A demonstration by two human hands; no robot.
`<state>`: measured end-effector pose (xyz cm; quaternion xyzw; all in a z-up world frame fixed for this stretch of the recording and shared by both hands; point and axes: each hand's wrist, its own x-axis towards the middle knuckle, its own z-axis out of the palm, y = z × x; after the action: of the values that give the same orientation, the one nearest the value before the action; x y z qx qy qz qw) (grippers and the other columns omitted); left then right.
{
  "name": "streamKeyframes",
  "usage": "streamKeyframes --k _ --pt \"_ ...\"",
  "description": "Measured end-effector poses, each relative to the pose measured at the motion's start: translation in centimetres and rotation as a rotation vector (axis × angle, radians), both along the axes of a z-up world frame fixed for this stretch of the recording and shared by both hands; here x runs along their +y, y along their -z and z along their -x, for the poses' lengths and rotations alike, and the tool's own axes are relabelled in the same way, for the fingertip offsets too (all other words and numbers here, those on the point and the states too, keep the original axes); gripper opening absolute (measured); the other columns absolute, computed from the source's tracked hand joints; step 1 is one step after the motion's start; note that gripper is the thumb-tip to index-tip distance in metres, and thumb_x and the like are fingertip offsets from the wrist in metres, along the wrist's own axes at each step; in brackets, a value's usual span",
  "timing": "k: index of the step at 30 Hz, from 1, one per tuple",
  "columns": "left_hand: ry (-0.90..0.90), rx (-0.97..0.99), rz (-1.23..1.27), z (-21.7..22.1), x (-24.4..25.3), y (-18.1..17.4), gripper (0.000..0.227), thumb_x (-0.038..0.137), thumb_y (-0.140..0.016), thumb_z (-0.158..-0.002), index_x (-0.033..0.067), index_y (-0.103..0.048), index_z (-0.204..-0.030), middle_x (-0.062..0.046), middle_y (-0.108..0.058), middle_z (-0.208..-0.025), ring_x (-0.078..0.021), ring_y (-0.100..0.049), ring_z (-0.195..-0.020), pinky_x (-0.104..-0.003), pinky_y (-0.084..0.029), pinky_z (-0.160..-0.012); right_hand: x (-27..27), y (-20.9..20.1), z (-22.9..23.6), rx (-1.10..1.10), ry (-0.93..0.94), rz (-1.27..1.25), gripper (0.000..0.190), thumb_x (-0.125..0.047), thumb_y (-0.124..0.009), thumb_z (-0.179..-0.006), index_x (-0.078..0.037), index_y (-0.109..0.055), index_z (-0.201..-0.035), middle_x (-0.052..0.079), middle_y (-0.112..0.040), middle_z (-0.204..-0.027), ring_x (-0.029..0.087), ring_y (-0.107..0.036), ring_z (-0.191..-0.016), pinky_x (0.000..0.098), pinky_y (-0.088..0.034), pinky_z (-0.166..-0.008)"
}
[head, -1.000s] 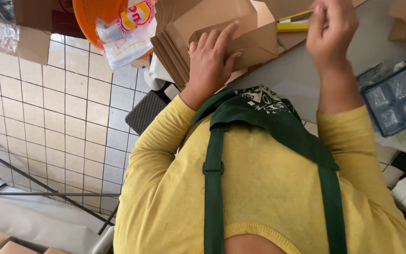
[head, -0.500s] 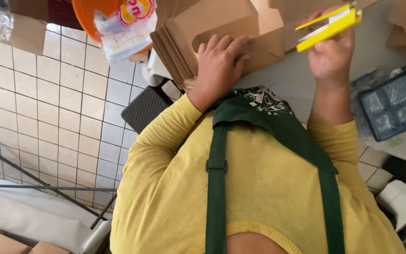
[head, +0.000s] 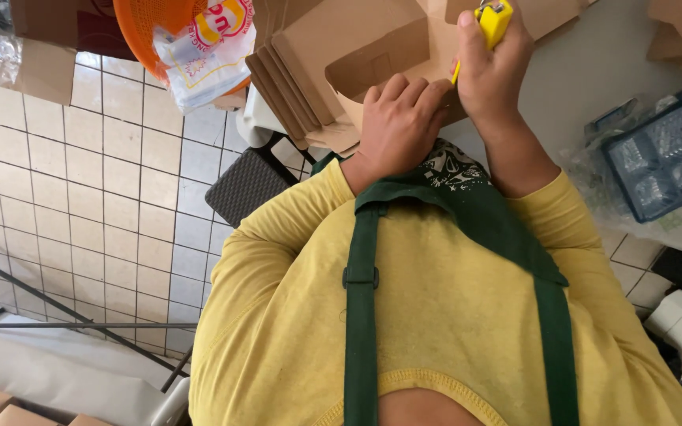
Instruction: The person repeatedly folds flat cardboard sheets into small boxes and secures the seams with a yellow tape dispenser. They place each finished box aside on the table. The process is repeated multiple times throughout the clip.
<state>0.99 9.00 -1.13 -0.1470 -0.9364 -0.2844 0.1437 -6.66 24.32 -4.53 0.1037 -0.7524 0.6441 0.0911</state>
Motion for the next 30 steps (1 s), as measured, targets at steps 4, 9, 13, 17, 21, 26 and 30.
streamKeyframes --k 4,9,13,17,21,26,30 --pt "-0.005 -0.030 -0.039 -0.2 -0.4 0.5 0.032 0.027 -0.077 -0.088 0.0192 -0.063 -0.116 0.005 -0.064 -0.096 -0.0204 -0.059 -0.095 -0.040 -0.042 -0.081 0.0 -0.7 -0.1 -0.111 -0.024 0.013 0.023 -0.013 -0.065 -0.114 0.002 -0.055 -0.100 0.005 -0.059 -0.077 0.014 -0.063 -0.061 0.0317 -0.050 -0.057" --pt "0.063 -0.054 -0.146 -0.6 -1.7 -0.7 0.019 0.024 -0.073 -0.095 0.0151 -0.068 -0.111 -0.001 -0.070 -0.092 -0.0224 -0.064 -0.093 -0.039 -0.043 -0.084 0.7 0.3 0.0 0.004 -0.047 -0.144 0.030 -0.016 -0.066 -0.117 0.000 -0.056 -0.094 0.002 -0.059 -0.073 0.013 -0.064 -0.060 0.0294 -0.048 -0.057" --pt "-0.011 -0.103 -0.120 -0.6 -4.4 -1.6 0.010 0.023 -0.074 -0.092 0.0141 -0.076 -0.091 -0.003 -0.070 -0.072 -0.0228 -0.067 -0.074 -0.043 -0.044 -0.092 1.8 0.9 0.4 0.011 0.017 -0.091 0.030 -0.017 -0.066 -0.119 0.001 -0.056 -0.097 0.005 -0.058 -0.079 0.013 -0.060 -0.059 0.0284 -0.046 -0.053" --pt "0.051 -0.431 -0.334 -1.0 -4.7 0.2 0.017 0.029 -0.076 -0.090 0.0135 -0.079 -0.083 -0.002 -0.068 -0.064 -0.0231 -0.065 -0.060 -0.037 -0.049 -0.081 0.7 -0.5 -0.6 -0.088 -0.112 0.053 0.025 -0.017 -0.061 -0.117 0.002 -0.054 -0.101 0.005 -0.060 -0.085 0.013 -0.061 -0.068 0.0283 -0.049 -0.059" --pt "0.058 -0.341 -0.325 -0.7 -3.7 -0.2 0.016 0.029 -0.077 -0.085 0.0150 -0.080 -0.079 -0.001 -0.070 -0.061 -0.0212 -0.065 -0.055 -0.044 -0.046 -0.090 -1.6 -2.6 -2.0 -0.134 -0.233 0.077 0.023 -0.019 -0.062 -0.119 -0.001 -0.056 -0.105 0.002 -0.062 -0.083 0.010 -0.064 -0.066 0.0261 -0.052 -0.061" --pt "0.111 -0.240 -0.274 -1.2 -3.1 0.3 0.014 0.030 -0.076 -0.088 0.0190 -0.080 -0.080 0.001 -0.071 -0.067 -0.0204 -0.066 -0.066 -0.042 -0.044 -0.087 -1.9 -3.2 -2.7 -0.208 -0.132 -0.048 0.025 -0.019 -0.062 -0.113 -0.002 -0.055 -0.097 0.001 -0.057 -0.072 0.009 -0.058 -0.059 0.0269 -0.045 -0.054" --pt "0.059 -0.261 -0.167 -1.3 -2.6 -0.2 0.017 0.031 -0.077 -0.088 0.0192 -0.079 -0.077 0.001 -0.068 -0.062 -0.0215 -0.064 -0.064 -0.041 -0.042 -0.080 -0.4 -5.2 -2.3 -0.328 -0.222 0.104 0.022 -0.020 -0.064 -0.110 -0.004 -0.053 -0.101 0.000 -0.058 -0.077 0.009 -0.059 -0.068 0.0264 -0.048 -0.064"
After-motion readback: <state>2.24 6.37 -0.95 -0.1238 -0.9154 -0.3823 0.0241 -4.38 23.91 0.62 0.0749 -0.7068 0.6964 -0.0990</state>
